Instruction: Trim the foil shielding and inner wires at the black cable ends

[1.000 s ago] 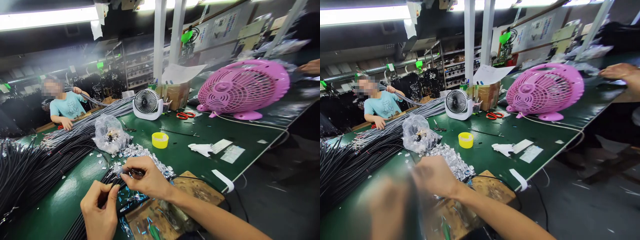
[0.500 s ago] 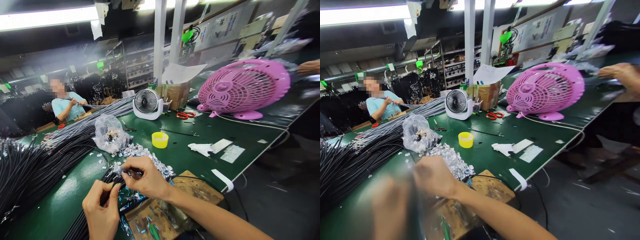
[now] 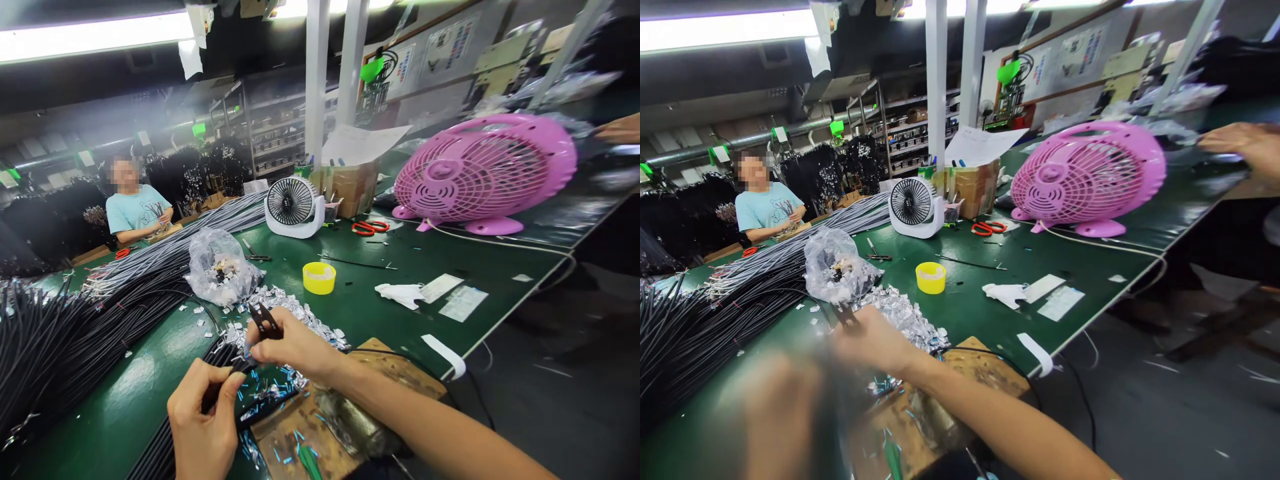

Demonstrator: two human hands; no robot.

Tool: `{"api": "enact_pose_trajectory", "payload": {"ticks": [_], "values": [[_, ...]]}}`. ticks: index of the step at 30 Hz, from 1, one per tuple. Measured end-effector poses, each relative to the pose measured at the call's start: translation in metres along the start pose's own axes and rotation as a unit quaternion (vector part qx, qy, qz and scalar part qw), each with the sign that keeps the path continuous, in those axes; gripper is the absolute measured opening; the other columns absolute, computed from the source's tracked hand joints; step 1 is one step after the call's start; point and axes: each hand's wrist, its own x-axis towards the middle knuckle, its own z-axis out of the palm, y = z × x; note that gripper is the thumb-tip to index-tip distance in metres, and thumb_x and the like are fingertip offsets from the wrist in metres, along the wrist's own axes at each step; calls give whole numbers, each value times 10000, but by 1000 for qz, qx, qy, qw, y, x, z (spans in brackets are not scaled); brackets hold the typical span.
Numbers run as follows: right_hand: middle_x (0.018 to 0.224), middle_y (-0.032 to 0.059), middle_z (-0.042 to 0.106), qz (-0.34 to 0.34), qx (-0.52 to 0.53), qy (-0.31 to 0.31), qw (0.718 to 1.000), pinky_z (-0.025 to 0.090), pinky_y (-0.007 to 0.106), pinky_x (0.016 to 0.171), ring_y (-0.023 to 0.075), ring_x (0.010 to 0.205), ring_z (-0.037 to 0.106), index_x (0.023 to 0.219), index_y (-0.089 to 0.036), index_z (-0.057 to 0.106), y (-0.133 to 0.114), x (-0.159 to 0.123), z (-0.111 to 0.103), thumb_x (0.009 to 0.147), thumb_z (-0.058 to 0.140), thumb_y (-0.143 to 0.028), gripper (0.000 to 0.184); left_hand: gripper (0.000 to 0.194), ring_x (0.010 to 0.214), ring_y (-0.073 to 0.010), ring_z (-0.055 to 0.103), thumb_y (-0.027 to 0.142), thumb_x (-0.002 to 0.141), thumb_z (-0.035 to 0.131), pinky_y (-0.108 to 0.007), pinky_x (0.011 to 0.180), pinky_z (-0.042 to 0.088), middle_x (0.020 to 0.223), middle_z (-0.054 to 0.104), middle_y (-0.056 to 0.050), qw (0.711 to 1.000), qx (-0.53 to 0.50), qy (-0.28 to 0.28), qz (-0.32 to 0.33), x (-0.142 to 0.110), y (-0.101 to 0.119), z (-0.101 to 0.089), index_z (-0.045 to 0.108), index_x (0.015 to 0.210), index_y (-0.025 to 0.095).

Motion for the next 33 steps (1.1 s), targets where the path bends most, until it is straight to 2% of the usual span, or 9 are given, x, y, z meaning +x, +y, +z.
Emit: {"api": "enact_pose_trajectory", "payload": {"ticks": [3, 9, 11, 16, 20, 23, 26, 29, 33], "values": [[369, -66, 421, 100, 106, -79, 986, 239, 154, 331, 36, 334, 322, 460, -162, 454, 0, 3, -3, 474, 528, -282, 141, 200, 541, -116, 526, 260, 804, 526, -215, 524, 401, 580, 566, 7, 999, -28, -42, 15, 1, -2, -2, 636, 655, 187], [329, -77, 390, 120, 101, -98, 983, 209, 137, 280, 26, 281, 300, 439, -160, 446, 4, 4, -3, 480, 530, -266, 141, 306, 494, -102, 504, 309, 836, 490, -198, 483, 370, 529, 538, 8, 995, -45, -84, 9, 4, -2, -5, 640, 607, 171], [345, -80, 385, 93, 69, -89, 989, 206, 136, 296, 26, 305, 304, 453, -158, 446, 5, 3, -2, 506, 540, -241, 136, 338, 488, -101, 497, 317, 843, 478, -196, 478, 366, 516, 526, 6, 996, -41, -82, 2, 4, -2, -6, 623, 578, 166], [432, -56, 393, -73, -75, 6, 995, 253, 160, 387, 45, 423, 328, 483, -148, 450, 4, -1, -1, 622, 533, -260, 197, 361, 487, -109, 497, 331, 846, 470, -198, 478, 372, 511, 527, 1, 998, -21, -49, -19, 4, -1, -8, 592, 556, 155], [507, -45, 422, -207, -144, 48, 966, 249, 174, 409, 55, 456, 327, 562, -131, 539, 4, -6, 0, 661, 540, -239, 146, 353, 474, -110, 503, 337, 837, 481, -196, 460, 371, 507, 535, 2, 999, -16, -34, -28, 3, 0, -6, 606, 559, 158], [522, -37, 455, -274, -198, 75, 938, 265, 183, 436, 61, 468, 359, 570, -125, 568, 7, -7, 2, 673, 539, -187, 123, 350, 472, -110, 508, 337, 834, 483, -196, 459, 368, 511, 546, 2, 999, -16, -31, -31, 3, 1, -4, 613, 562, 161], [515, -39, 456, -281, -225, 77, 930, 272, 187, 448, 63, 466, 367, 561, -127, 568, 13, -5, 3, 657, 531, -164, 109, 359, 475, -108, 507, 329, 840, 469, -197, 475, 375, 501, 530, 5, 999, -15, -32, -28, 2, 0, -2, 589, 547, 160], [501, -49, 422, -223, -262, 73, 936, 248, 190, 440, 62, 458, 333, 542, -135, 547, 15, -3, 2, 630, 529, -137, 90, 377, 476, -104, 498, 322, 851, 445, -198, 472, 368, 501, 515, 8, 999, -12, -37, -21, 1, -1, -3, 554, 527, 162], [492, -54, 362, -184, -222, 60, 956, 250, 192, 442, 65, 464, 313, 539, -145, 481, 9, -2, 0, 753, 507, -231, 232, 371, 481, -107, 500, 313, 855, 440, -206, 479, 377, 505, 522, 7, 999, -1, -39, -7, 2, 0, -5, 553, 535, 166]]}}
